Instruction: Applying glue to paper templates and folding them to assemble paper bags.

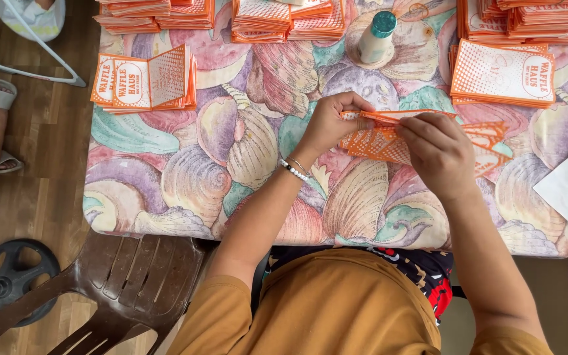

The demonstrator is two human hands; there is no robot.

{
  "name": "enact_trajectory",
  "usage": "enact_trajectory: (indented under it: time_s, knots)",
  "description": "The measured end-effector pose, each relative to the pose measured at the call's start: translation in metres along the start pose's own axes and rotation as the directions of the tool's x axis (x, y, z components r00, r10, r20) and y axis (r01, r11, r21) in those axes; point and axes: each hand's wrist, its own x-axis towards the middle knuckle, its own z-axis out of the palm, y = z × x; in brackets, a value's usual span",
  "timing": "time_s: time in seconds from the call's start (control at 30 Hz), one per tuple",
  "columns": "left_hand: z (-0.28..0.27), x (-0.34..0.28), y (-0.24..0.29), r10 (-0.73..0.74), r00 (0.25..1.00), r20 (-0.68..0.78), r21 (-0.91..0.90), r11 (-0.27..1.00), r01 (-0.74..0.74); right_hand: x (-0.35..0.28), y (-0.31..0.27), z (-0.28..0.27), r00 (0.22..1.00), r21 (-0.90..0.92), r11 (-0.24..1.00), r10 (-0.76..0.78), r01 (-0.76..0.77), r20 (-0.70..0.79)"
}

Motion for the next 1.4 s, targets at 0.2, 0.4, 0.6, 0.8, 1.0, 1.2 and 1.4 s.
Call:
enact_trajectory:
  time_s: [0.2, 0.4, 0.6, 0.8, 1.0, 1.2, 1.4]
  knots:
    - [-0.005, 0.002, -0.004, -0.061, 0.998, 0.005, -0.085, 0.994, 0.062, -0.011, -0.008, -0.012, 0.996, -0.059, 0.997, -0.052, 0.047, -0.077]
    - [-0.021, 0.005, 0.001, -0.067, 0.995, -0.075, -0.109, 0.992, 0.059, 0.006, -0.015, -0.047, 0.968, 0.250, 0.936, 0.244, -0.249, 0.050]
    - [-0.006, 0.000, 0.007, -0.088, 0.996, -0.024, -0.172, 0.982, 0.083, 0.037, -0.016, -0.014, 0.990, 0.118, 0.987, 0.096, -0.109, 0.108]
    - [-0.006, -0.003, -0.023, -0.195, 0.971, 0.137, -0.422, 0.876, 0.235, 0.015, -0.016, 0.000, 0.999, 0.147, 0.988, 0.037, -0.037, 0.003]
    - [-0.006, 0.000, -0.010, -0.276, 0.952, 0.133, -0.491, 0.816, 0.305, 0.002, -0.005, -0.015, 0.989, 0.187, 0.979, 0.053, -0.078, 0.137]
    - [-0.014, 0.003, 0.022, 0.040, 0.952, -0.304, 0.230, 0.973, 0.032, -0.027, -0.005, 0.012, 0.899, 0.165, 0.946, 0.198, -0.280, 0.390]
    - [-0.039, 0.003, 0.048, 0.216, 0.923, -0.319, 0.264, 0.955, -0.133, -0.037, -0.018, 0.013, 0.849, 0.329, 0.869, 0.172, -0.370, 0.500]
